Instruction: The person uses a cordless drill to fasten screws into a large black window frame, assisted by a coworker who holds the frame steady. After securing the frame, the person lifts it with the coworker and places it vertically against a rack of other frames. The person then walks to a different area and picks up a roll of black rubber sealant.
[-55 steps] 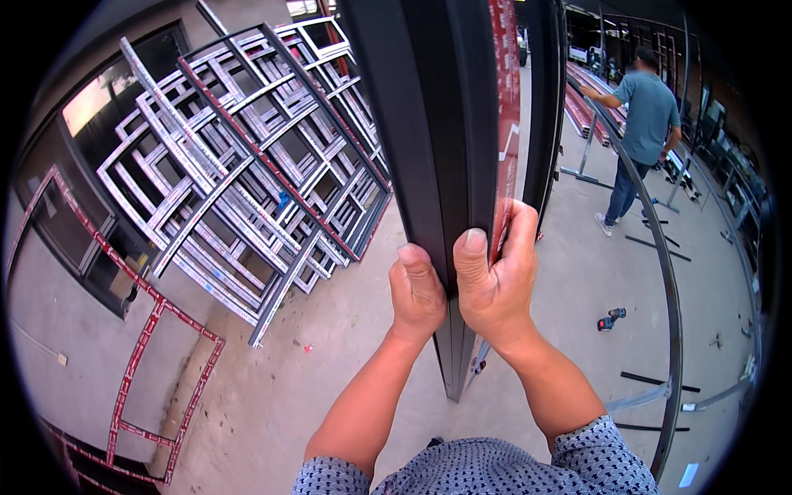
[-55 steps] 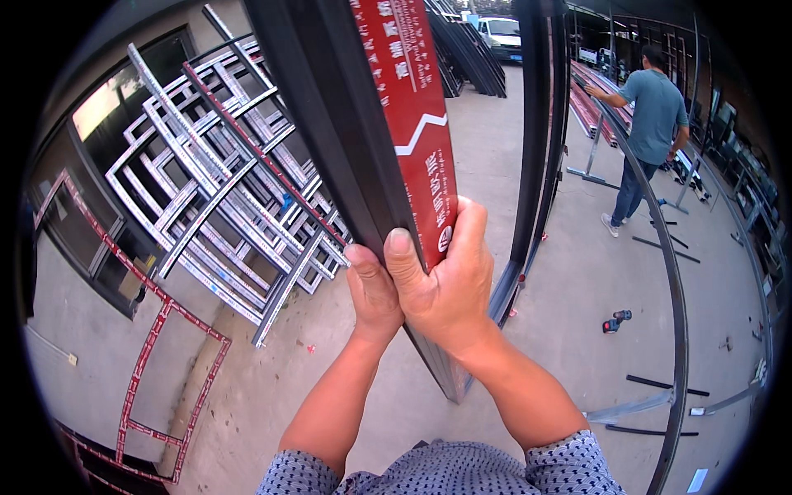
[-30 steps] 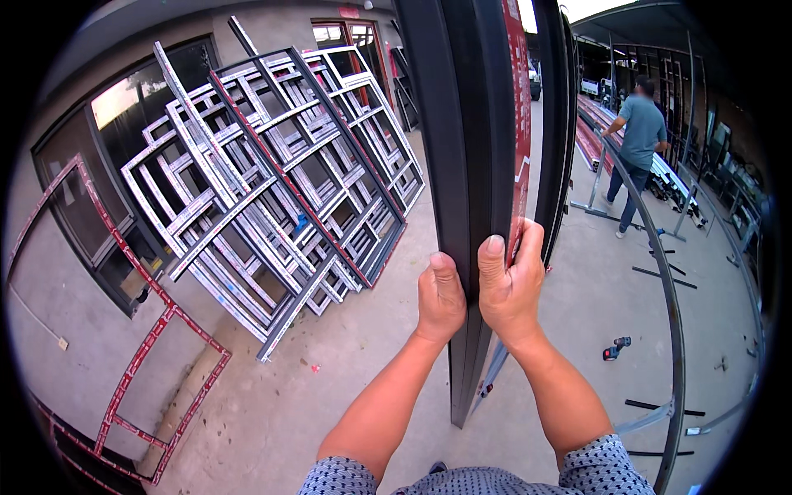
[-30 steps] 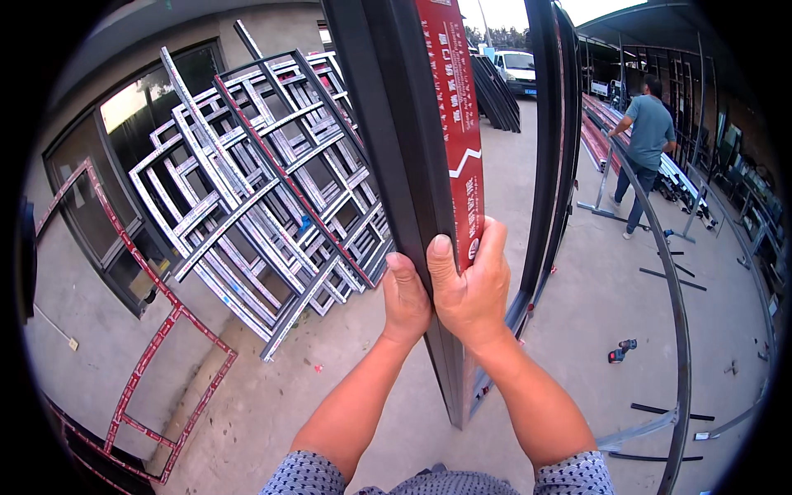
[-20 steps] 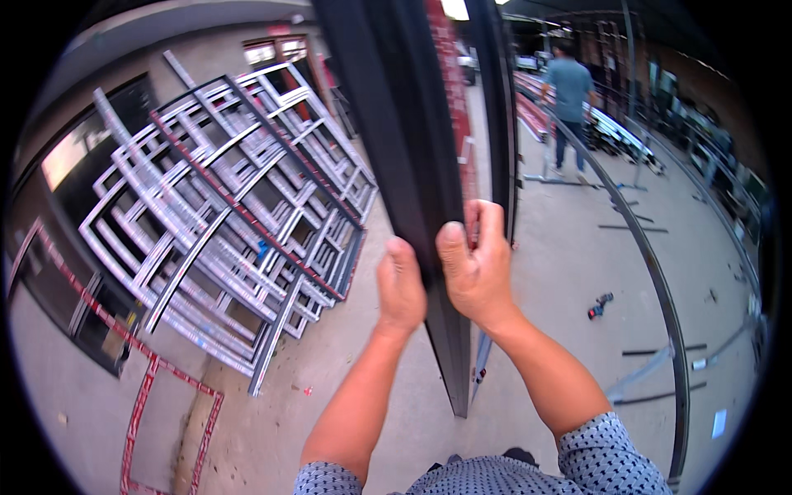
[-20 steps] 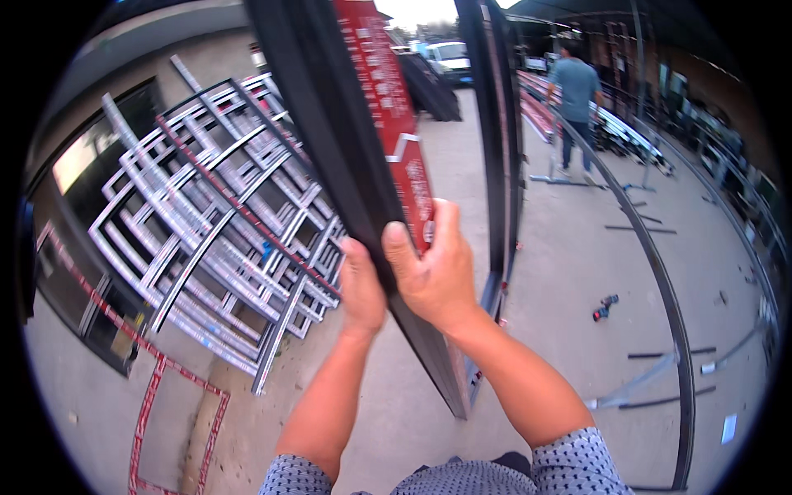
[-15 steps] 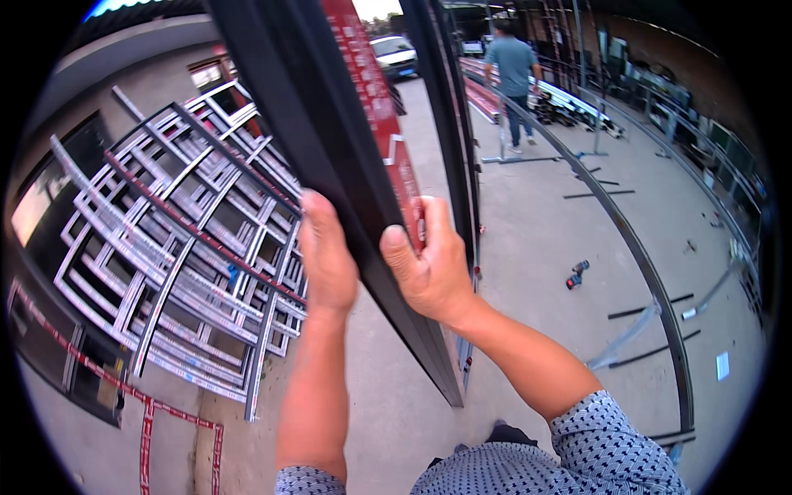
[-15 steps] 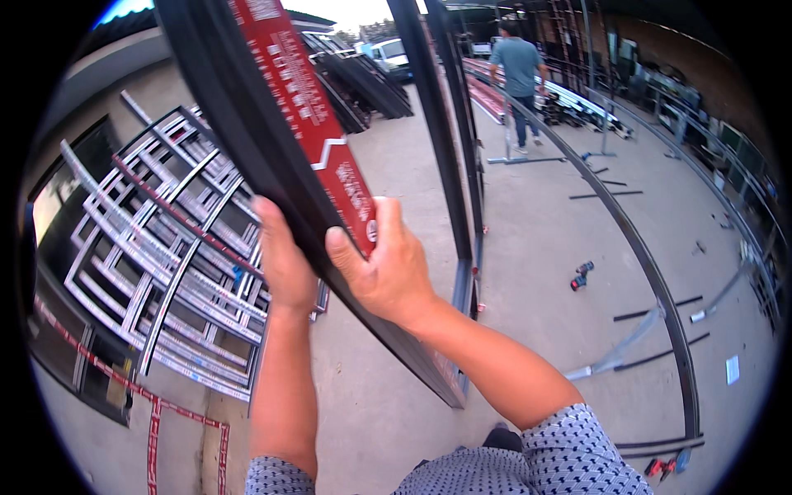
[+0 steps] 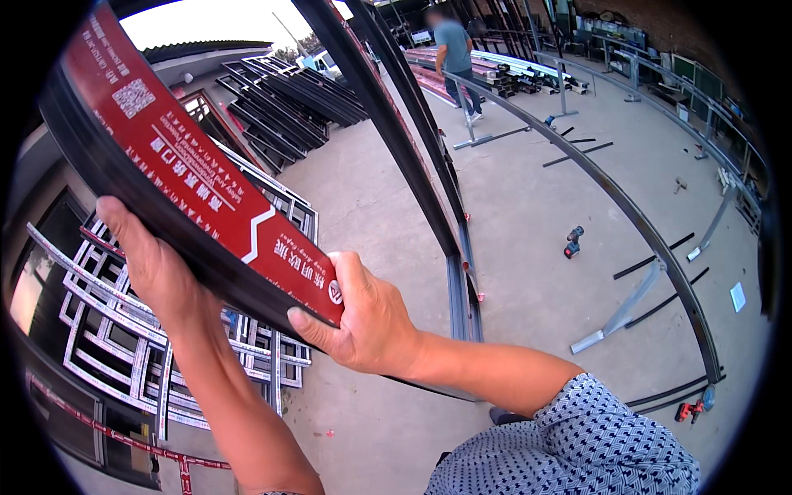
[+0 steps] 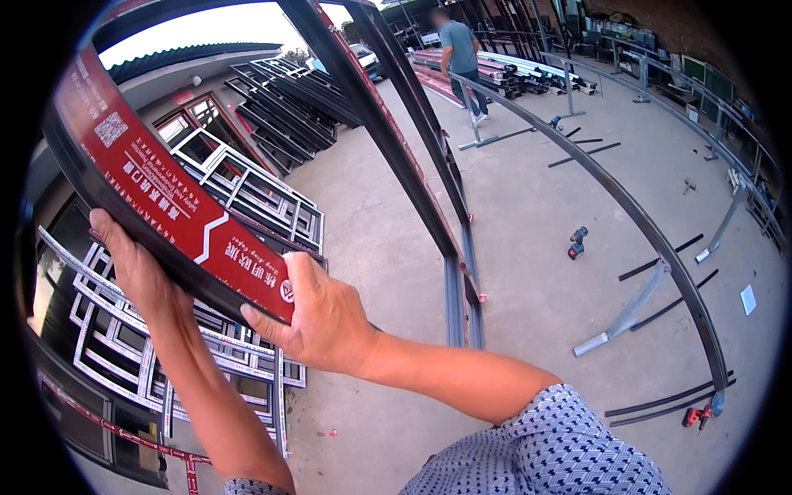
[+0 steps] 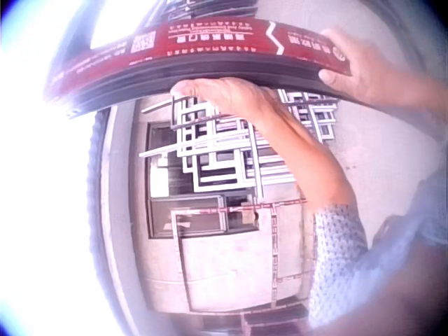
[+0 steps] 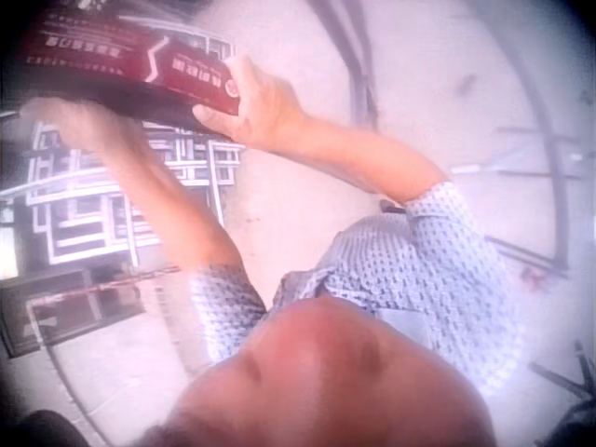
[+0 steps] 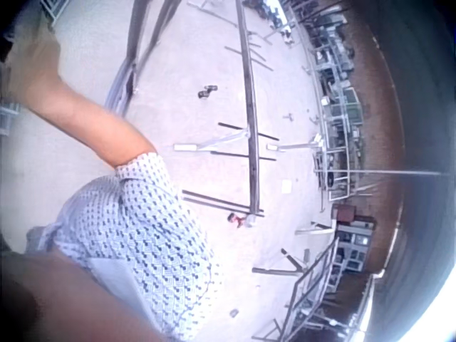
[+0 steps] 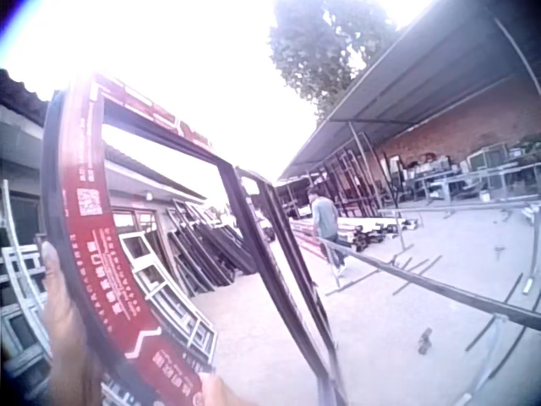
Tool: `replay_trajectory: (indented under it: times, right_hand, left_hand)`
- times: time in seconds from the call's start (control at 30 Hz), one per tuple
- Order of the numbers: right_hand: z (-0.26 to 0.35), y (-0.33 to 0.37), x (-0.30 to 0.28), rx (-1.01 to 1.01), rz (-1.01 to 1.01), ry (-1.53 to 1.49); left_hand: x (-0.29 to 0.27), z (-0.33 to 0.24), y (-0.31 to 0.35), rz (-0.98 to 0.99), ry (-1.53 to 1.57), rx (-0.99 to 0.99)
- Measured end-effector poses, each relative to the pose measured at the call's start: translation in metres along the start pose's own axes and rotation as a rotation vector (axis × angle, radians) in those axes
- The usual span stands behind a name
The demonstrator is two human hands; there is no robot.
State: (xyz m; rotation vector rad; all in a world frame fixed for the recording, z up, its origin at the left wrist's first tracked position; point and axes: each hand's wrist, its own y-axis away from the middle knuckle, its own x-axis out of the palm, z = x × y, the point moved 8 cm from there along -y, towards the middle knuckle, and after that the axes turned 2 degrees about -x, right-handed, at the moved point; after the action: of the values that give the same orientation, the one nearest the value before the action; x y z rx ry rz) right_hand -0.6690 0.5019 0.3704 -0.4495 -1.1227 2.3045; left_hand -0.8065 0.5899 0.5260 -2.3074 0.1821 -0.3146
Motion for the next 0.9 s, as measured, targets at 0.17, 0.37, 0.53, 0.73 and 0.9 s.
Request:
replay_trajectory:
  times: [0.17,0.37,0.53,0.73,0.9]
  right_hand:
    - [0.008,-0.003,0.022,-0.016,0.053,-0.070]
    - [0.004,-0.002,0.037,-0.021,0.044,-0.030]
    - [0.002,-0.005,0.045,0.045,0.032,-0.029]
    - [-0.001,-0.004,0.050,0.050,0.017,0.006]
    - [-0.001,-0.006,0.056,0.060,0.020,-0.005]
  left_hand:
    - [-0.026,-0.003,0.013,-0.166,-0.237,0.000]
    - [-0.043,0.014,0.008,-0.103,-0.115,-0.014]
    - [-0.043,0.021,-0.002,-0.036,0.049,0.022]
    - [-0.046,0.026,-0.007,0.030,0.035,0.029]
    - [-0.044,0.020,-0.006,0.104,-0.013,0.086]
